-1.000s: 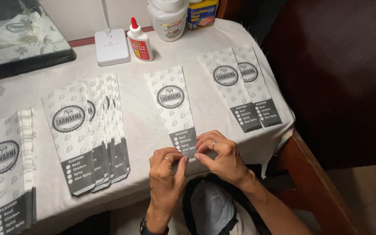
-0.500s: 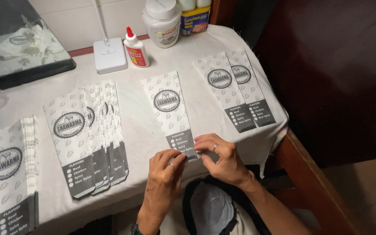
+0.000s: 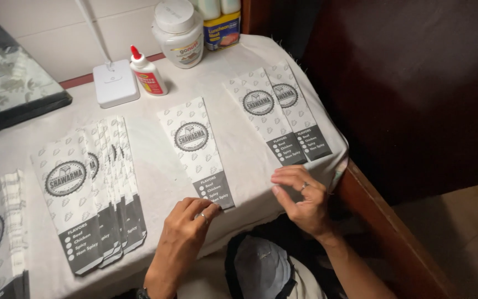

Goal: Applying glue to paper wrappers and folding them to assemble food packaging.

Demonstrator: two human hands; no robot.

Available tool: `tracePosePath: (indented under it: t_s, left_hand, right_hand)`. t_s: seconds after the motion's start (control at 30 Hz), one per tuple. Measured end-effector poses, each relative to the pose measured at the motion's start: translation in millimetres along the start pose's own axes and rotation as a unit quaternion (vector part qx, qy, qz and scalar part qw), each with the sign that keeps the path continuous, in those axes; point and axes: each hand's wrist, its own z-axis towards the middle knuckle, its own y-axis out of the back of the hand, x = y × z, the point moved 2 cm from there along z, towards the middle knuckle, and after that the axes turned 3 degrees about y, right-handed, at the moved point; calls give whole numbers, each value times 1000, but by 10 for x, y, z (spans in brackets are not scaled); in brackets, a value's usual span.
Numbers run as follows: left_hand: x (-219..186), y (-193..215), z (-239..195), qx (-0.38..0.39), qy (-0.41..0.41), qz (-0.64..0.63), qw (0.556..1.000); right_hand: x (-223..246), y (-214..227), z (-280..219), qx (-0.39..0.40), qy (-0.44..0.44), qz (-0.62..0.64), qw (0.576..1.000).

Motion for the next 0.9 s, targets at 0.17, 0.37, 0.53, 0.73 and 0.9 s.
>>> tracePosePath:
  t_s: [0.17, 0.37, 0.53, 0.73, 0.9]
  left_hand:
    - [-13, -59, -73, 20, -123, 117, 985]
    - [-128, -312, 182, -68, -107, 126, 984]
    - [-240, -719, 423, -65, -133, 117, 982]
    - [-353, -960, 697, -109, -168, 149, 968]
    - [-338, -1015, 745, -125, -183, 140, 965]
  right_hand:
    - [-127, 256, -36, -48, 15, -84, 995]
    - [-180, 341, -31, -57, 60, -176, 981]
    - [-331, 338, -4, -19, 98, -206, 973]
    - [-517, 321, 18, 2, 99, -200, 975]
    - [-629, 270, -18, -9, 87, -152, 984]
